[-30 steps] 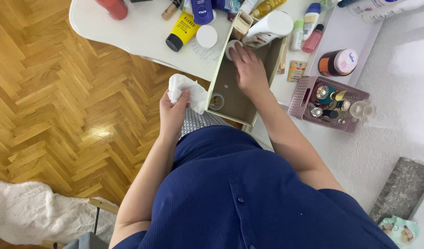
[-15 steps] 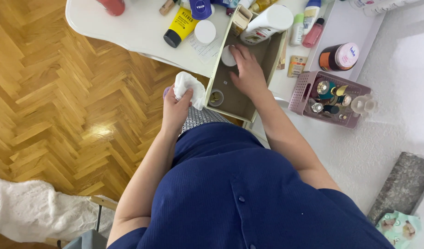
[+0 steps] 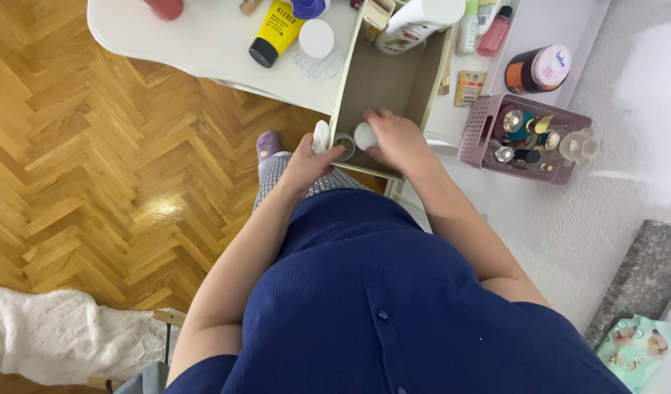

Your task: The person wipes and sorts various cosmetic items on a white table, including tubes, bottles, and jars. They use a white cloth to wipe each item and place them into a drawer or on the table surface. The person handles items one at a time, occasionally opening a small box to retrieve or store products.

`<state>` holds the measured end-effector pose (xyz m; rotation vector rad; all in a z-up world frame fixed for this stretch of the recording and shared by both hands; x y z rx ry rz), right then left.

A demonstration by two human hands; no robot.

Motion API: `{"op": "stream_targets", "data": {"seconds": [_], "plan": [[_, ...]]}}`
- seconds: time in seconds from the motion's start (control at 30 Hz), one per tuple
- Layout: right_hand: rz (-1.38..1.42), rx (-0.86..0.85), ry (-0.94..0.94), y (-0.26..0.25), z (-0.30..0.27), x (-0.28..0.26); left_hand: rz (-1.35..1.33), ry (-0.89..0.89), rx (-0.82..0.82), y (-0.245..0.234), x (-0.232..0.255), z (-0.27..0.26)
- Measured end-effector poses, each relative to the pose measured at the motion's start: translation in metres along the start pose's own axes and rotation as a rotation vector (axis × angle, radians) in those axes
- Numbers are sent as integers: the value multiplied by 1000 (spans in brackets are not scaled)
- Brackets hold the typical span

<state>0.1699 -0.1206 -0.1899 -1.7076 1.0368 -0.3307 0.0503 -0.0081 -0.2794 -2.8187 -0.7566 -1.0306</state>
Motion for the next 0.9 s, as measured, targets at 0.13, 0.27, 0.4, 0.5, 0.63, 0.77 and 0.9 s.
{"op": "stream_targets", "data": {"seconds": [0.13, 0.27, 0.4, 0.5, 0.63, 0.77, 0.9], "plan": [[33, 11, 28, 1, -8, 15, -50, 18, -24, 13, 9, -5], [-48, 22, 10, 16, -14, 33, -97, 21, -23, 20, 22, -11], [53, 95, -5, 3, -19, 30, 23, 48, -5, 16, 12, 8], [146, 258, 1, -39, -33, 15, 44, 61, 51, 8, 32, -13], [197, 394, -70, -70, -55, 8, 41, 139, 96, -10, 26, -3], [409, 598, -51, -108, -72, 1, -228, 335, 73, -31, 95, -54], [661, 777, 39, -120, -71, 10, -284, 549, 35, -50, 163, -116]]}}
Point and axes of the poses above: each hand's wrist, its own z-axis towards the middle knuckle, its own y-axis out of the palm, x = y × z, the point moved 10 cm from there along z, towards the middle knuckle, and after that the axes turned 8 degrees about x, right-handed, at the moved point
